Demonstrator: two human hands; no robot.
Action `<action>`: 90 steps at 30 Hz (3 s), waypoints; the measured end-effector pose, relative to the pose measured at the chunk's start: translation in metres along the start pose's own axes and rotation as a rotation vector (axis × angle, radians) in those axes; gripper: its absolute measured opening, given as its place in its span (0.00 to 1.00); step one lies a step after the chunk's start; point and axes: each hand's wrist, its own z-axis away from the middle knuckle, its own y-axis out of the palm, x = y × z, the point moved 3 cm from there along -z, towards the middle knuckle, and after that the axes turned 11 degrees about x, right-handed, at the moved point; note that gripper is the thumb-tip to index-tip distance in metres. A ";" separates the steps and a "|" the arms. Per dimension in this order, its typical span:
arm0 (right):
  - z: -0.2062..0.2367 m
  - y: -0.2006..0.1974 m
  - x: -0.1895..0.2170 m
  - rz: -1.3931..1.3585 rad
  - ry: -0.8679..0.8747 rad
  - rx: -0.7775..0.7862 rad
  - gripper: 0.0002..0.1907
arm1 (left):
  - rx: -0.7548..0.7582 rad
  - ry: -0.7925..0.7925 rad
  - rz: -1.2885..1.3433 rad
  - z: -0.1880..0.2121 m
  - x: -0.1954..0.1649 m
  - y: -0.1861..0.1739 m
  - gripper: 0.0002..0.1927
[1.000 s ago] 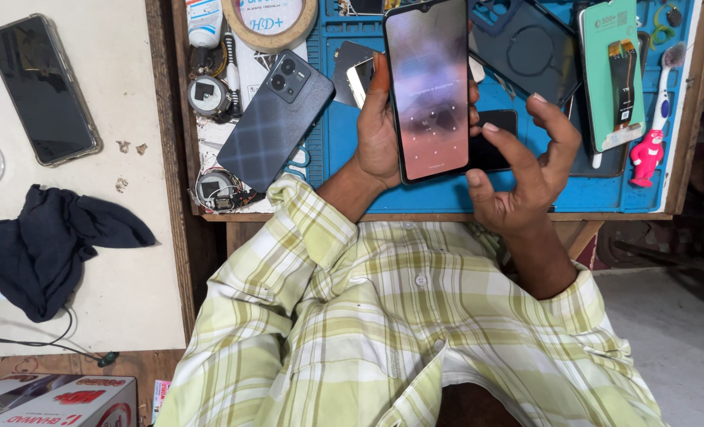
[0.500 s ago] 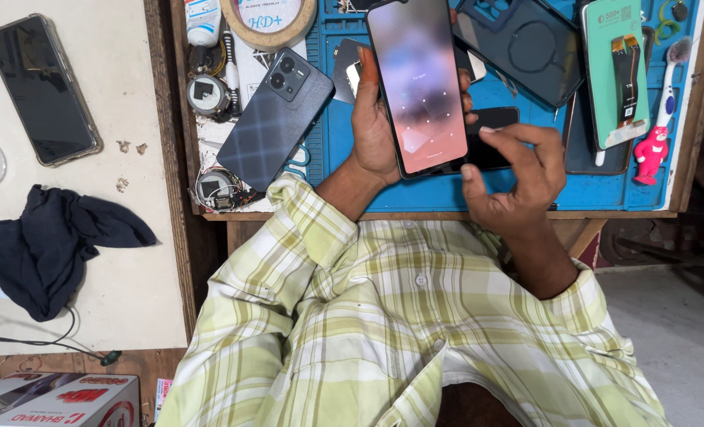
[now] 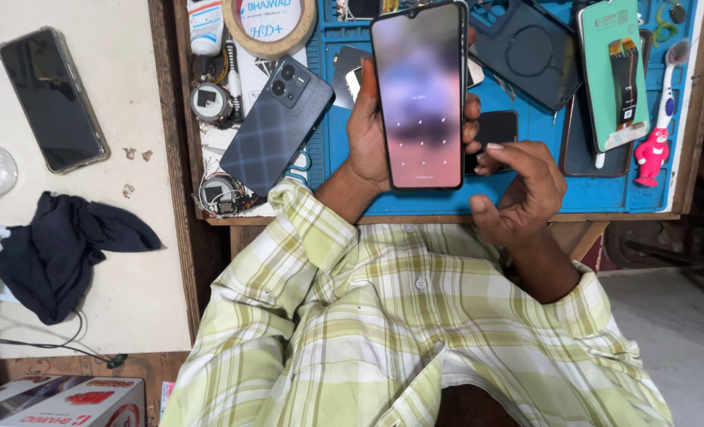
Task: The person removes the back cover of a smartphone, detaches the screen, and then reassembles the device. They test the screen by powering it on and interacting with the display before placing the phone back on the workbench.
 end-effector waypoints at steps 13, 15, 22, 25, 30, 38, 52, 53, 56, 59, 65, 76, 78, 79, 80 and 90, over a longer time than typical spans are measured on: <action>0.001 -0.003 0.001 0.069 0.010 0.050 0.24 | -0.009 -0.043 -0.001 -0.002 0.002 0.006 0.49; 0.001 -0.003 0.000 0.081 0.012 0.039 0.24 | -0.063 -0.033 -0.020 -0.001 0.004 -0.001 0.49; 0.000 -0.001 0.000 0.074 0.004 0.038 0.22 | -0.066 0.017 -0.140 0.000 0.006 -0.012 0.49; -0.003 0.000 -0.001 0.069 -0.016 0.039 0.22 | -0.061 0.026 -0.140 0.001 0.006 -0.014 0.50; -0.003 0.000 -0.001 0.083 -0.013 0.044 0.22 | -0.060 0.008 -0.129 0.002 0.006 -0.016 0.51; -0.004 0.001 -0.002 0.076 -0.015 0.044 0.21 | -0.064 0.012 -0.119 0.005 0.006 -0.021 0.51; -0.006 -0.002 -0.003 0.123 0.025 0.079 0.19 | -0.191 0.104 -0.199 -0.004 0.001 -0.020 0.48; -0.006 -0.002 -0.004 0.139 0.020 0.080 0.19 | -0.189 0.105 -0.185 -0.004 0.000 -0.021 0.48; -0.007 -0.004 -0.006 0.182 0.011 0.087 0.19 | -0.211 0.108 -0.176 -0.003 0.000 -0.022 0.48; -0.007 -0.005 -0.008 0.215 -0.001 0.091 0.19 | -0.219 0.108 -0.177 -0.003 0.000 -0.025 0.48; -0.006 -0.008 -0.006 0.336 -0.103 0.095 0.17 | -0.241 0.067 -0.178 -0.001 0.003 -0.034 0.49; -0.018 -0.014 0.009 0.542 -0.274 0.186 0.14 | -0.277 -0.008 -0.294 -0.001 0.007 -0.037 0.47; -0.020 -0.014 0.013 0.587 -0.332 0.193 0.11 | -0.316 -0.012 -0.332 0.000 0.009 -0.041 0.47; -0.021 -0.013 0.015 0.608 -0.360 0.196 0.11 | -0.317 -0.014 -0.335 0.000 0.010 -0.042 0.47; -0.022 -0.012 0.016 0.613 -0.374 0.190 0.10 | -0.317 -0.015 -0.338 0.000 0.011 -0.044 0.47; -0.029 -0.003 0.025 0.654 -0.451 0.198 0.06 | -0.350 -0.003 -0.360 0.000 0.013 -0.047 0.48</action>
